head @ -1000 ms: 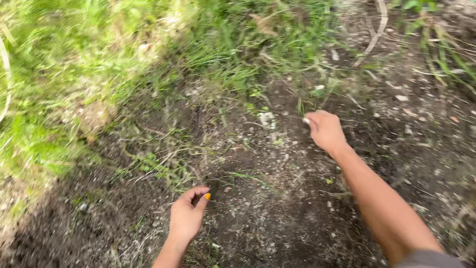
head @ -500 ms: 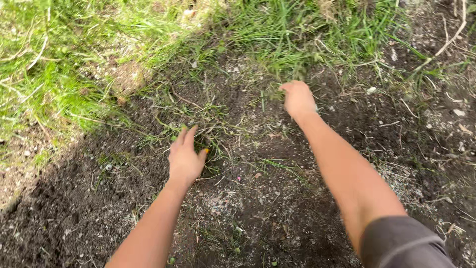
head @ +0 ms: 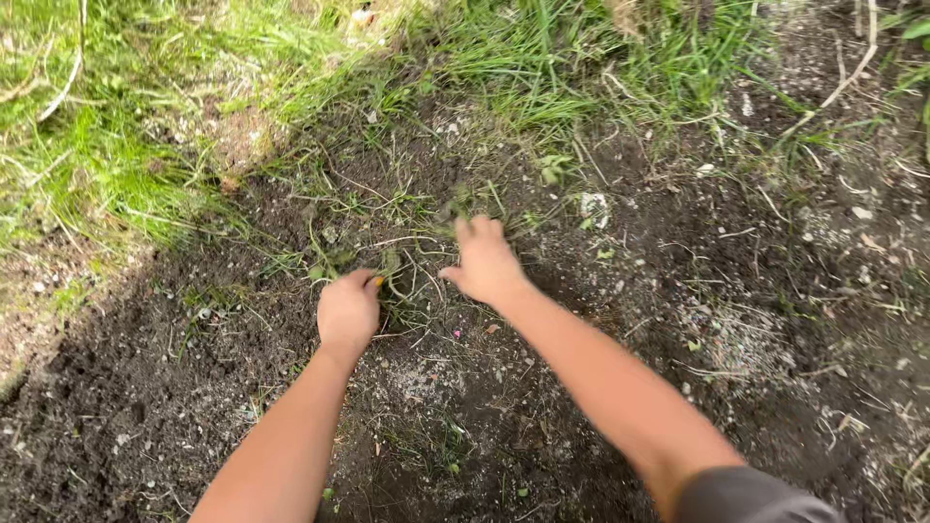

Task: The person pulls weeds and grass from a patch of dirt by hand, gathering the uprooted plants into a pile on a concrete surface.

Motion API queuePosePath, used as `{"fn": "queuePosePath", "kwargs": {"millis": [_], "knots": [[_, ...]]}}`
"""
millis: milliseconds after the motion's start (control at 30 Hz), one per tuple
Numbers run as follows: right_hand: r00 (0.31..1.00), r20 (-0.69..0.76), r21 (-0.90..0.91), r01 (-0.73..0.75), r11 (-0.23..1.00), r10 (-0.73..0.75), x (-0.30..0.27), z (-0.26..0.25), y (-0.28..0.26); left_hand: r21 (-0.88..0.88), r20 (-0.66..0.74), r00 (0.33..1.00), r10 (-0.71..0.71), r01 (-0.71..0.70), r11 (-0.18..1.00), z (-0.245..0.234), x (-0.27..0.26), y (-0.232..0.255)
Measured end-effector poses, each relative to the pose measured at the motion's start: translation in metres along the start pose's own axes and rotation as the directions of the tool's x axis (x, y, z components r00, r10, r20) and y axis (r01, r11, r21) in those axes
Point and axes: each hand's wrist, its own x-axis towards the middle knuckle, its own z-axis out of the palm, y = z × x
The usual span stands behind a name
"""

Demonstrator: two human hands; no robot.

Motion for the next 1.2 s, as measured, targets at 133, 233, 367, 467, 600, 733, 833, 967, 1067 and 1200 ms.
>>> {"fn": "queuePosePath", "kwargs": {"millis": [133, 233, 367, 467, 600, 733, 833, 967, 1067, 1200], "knots": [[0.991, -0.098, -0.02, 0.09, 0.996, -0.091, -0.003, 0.027, 0.006, -0.079, -0.028, 0.994, -0.102, 0.1, 0.992, 0.018, -0.017, -0.036], [0.965, -0.09, -0.014, 0.246, 0.969, -0.246, -0.018, 0.001, 0.016, -0.448, 0.048, 0.969, -0.242, 0.237, 0.862, 0.036, -0.032, -0.025], [0.999, -0.027, 0.496, -0.014, 0.868, 0.031, -0.067, -0.077, 0.016, -0.842, 0.281, 0.918, -0.281, 0.376, 0.386, 0.031, -0.047, 0.079], [0.974, 0.1, 0.644, -0.218, 0.733, 0.201, -0.109, -0.143, 0.037, -0.673, 0.429, 0.835, -0.345, 0.55, 0.494, 0.013, -0.054, 0.19], [0.931, -0.136, 0.655, -0.173, 0.736, 0.339, -0.183, -0.217, 0.101, -0.779, 0.617, 0.78, 0.102, 0.587, 0.223, -0.002, -0.071, 0.316], [0.736, -0.093, 0.742, -0.398, 0.539, 0.671, -0.288, -0.285, 0.174, -0.627, 0.776, 0.45, 0.442, 0.63, 0.458, -0.035, -0.126, 0.433], [0.501, -0.264, 0.728, -0.457, 0.511, 0.824, -0.387, -0.342, 0.23, -0.659, 0.751, 0.373, 0.545, 0.364, 0.659, -0.045, -0.169, 0.505], [0.094, -0.613, 0.428, -0.795, 0.43, 0.785, -0.558, -0.443, 0.303, -0.752, 0.656, 0.304, 0.691, 0.348, 0.56, -0.03, -0.204, 0.571], [-0.523, -0.354, 0.915, -0.364, 0.173, 0.775, -0.7, -0.506, 0.34, -0.745, 0.649, 0.263, 0.714, 0.411, 0.525, -0.013, -0.22, 0.603], [-0.805, -0.333, 0.938, -0.333, 0.091, 0.491, -0.815, -0.518, 0.375, -0.747, 0.655, 0.272, 0.705, 0.375, 0.549, 0.016, -0.232, 0.609]]}}
